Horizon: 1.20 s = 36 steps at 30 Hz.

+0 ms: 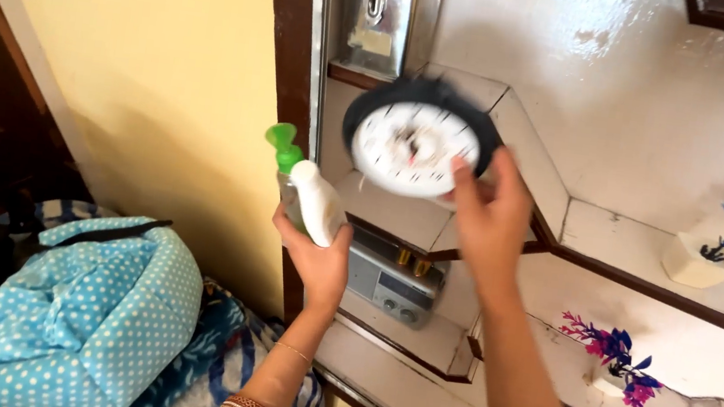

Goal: The person picks up a metal box and places it on a shelf, then moves a clock to a different shelf. They pick up bottles of lotion and other items, placing them on the shelf in an organized manner.

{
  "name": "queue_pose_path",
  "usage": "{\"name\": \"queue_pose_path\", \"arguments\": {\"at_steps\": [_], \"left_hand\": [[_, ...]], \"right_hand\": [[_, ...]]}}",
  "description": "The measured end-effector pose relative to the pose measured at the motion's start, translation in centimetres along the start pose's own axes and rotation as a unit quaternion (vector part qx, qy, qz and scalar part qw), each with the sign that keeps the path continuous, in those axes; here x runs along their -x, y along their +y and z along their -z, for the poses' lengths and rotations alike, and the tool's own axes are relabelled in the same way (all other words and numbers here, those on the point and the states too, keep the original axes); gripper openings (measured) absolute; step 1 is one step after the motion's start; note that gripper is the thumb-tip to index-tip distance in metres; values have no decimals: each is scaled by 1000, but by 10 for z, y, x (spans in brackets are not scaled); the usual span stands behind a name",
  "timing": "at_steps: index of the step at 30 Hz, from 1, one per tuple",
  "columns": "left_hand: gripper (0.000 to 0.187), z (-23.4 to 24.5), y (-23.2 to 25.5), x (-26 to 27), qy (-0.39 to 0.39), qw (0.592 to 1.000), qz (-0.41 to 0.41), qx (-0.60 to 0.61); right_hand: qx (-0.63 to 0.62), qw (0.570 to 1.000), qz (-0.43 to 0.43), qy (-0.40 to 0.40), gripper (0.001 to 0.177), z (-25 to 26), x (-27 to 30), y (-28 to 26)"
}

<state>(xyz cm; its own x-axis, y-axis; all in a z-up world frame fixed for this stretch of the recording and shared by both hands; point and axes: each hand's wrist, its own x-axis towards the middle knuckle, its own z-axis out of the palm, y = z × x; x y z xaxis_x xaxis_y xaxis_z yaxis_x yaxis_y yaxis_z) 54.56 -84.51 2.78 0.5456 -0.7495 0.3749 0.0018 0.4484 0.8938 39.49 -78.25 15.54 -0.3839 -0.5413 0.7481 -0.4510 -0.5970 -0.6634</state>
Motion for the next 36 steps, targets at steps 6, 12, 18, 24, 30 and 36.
{"name": "queue_pose_path", "arguments": {"at_steps": [6, 12, 18, 24, 30, 36], "left_hand": [[85, -23, 18, 8, -118, 989, -80, -38], [86, -43, 34, 14, -152, 985, -82, -19], [86, -46, 38, 16, -163, 983, -79, -29], [84, -48, 33, 16, -158, 983, -89, -41], [86, -49, 31, 15, -163, 983, -73, -49], [86, -51, 27, 11, -175, 980, -73, -53]], "right_hand": [[-10, 994, 108, -25, 17, 27, -92, -19], [160, 980, 120, -12, 15, 20, -158, 39], [82, 995, 25, -44, 17, 13, -165, 45], [79, 996, 30, -41, 16, 7, -175, 59], [120, 991, 40, -39, 24, 4, -175, 62], [158, 969, 186, 44, 41, 5, -158, 62]]}}
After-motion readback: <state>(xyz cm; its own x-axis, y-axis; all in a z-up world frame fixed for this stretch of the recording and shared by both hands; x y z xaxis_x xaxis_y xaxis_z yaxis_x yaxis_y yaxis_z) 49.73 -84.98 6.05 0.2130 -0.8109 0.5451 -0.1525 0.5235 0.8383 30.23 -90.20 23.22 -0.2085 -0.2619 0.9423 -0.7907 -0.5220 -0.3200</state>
